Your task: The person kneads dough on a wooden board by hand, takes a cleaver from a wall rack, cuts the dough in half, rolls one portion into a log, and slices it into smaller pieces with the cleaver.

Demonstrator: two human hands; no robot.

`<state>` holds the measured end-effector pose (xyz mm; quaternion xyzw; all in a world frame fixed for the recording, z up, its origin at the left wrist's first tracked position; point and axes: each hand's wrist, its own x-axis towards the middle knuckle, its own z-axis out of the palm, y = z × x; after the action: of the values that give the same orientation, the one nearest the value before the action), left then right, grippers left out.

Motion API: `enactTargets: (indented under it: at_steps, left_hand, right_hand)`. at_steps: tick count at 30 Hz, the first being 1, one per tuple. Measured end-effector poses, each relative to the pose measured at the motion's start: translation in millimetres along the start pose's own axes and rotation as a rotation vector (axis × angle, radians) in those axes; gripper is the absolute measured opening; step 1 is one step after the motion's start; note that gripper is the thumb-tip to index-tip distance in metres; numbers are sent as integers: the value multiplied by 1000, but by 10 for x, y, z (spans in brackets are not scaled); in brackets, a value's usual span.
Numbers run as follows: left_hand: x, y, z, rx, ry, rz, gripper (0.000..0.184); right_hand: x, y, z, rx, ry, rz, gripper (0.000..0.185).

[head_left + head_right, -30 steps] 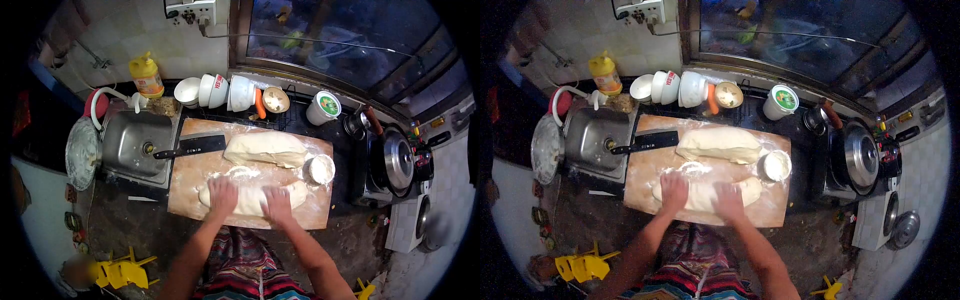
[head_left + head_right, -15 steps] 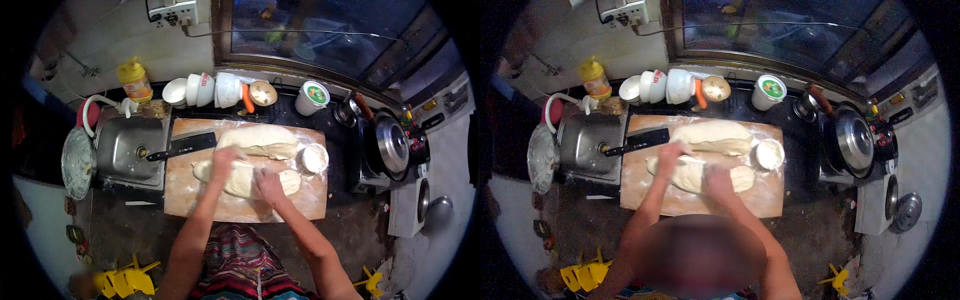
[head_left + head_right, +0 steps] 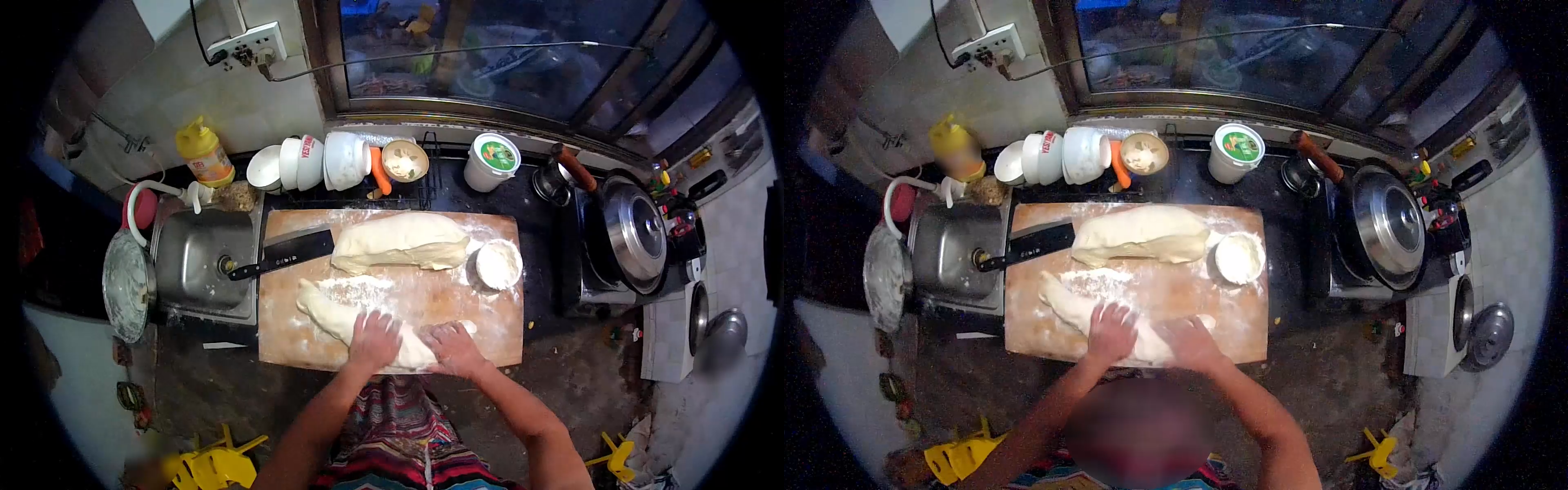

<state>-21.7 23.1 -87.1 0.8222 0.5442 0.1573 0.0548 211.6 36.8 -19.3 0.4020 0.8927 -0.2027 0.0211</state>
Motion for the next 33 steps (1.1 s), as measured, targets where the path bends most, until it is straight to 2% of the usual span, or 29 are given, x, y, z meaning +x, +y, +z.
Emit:
enactTargets:
  at_steps: [1, 2, 4, 7, 10, 11, 14, 17, 18, 19, 20, 21, 22, 23, 25, 26, 29, 30, 31, 33]
  left_hand:
    - [304, -27, 21, 52, -76, -59, 33]
    - [567, -81, 32, 102, -156, -116, 31]
    - [933, -222, 60, -11, -168, -203, 26]
    - [1188, -284, -6, -97, -113, -298, 20]
    - [967, -319, -7, -485, 56, -380, 24]
    - [897, -326, -203, -258, -122, -81, 30]
    - [1015, 58, -735, -194, -312, -299, 37]
    - [807, -135, -303, -88, -95, -77, 39]
    - [705, -163, -257, -34, -9, -3, 38]
    - [540, -163, -222, 47, -34, 39, 36]
    - [401, -96, -386, 84, -213, 13, 33]
    - [288, -37, -547, 124, -386, -12, 31]
    - [31, -63, -352, 107, -185, -77, 30]
    - [-237, -118, -183, 47, 19, -50, 34]
    - [-432, -123, -187, 28, 138, -43, 37]
    - [-434, -142, -157, 25, 177, -41, 36]
    - [187, -399, -116, 70, -9, -126, 27]
    - [391, -489, -86, 95, 34, -145, 22]
    - [573, -580, -55, 119, 78, -161, 19]
    - [863, -729, -6, 54, -16, -215, 19]
  right_hand:
    - [93, 89, 94, 15, -38, 68, 76]
    - [248, 121, 35, 77, -176, 200, 75]
    - [638, 244, -206, 199, -455, 464, 74]
    - [680, 299, -589, 174, -240, 473, 63]
    - [205, 450, -272, -76, 69, 197, 60]
    - [13, 440, -154, -107, 102, 136, 55]
    - [-459, 197, 69, 22, 351, 93, 48]
    - [-432, -176, -111, 34, 336, 270, 44]
    - [-311, -220, -85, 101, 389, 257, 45]
    - [-159, -278, -19, 174, 434, 240, 45]
    - [1, -368, 54, 254, 475, 219, 46]
    - [161, -475, 121, 291, 406, 245, 49]
    - [269, -558, 299, 248, 329, 280, 49]
    - [249, -627, 351, 157, 352, 243, 49]
    - [324, -621, 364, 59, 338, 222, 47]
    - [379, -558, 353, 52, 299, 234, 45]
    - [744, -346, 193, 58, 200, 351, 39]
    - [925, -251, 108, 62, 175, 400, 37]
    - [1066, -154, 81, 66, 225, 407, 35]
    - [1259, 73, 127, 72, 322, 424, 34]
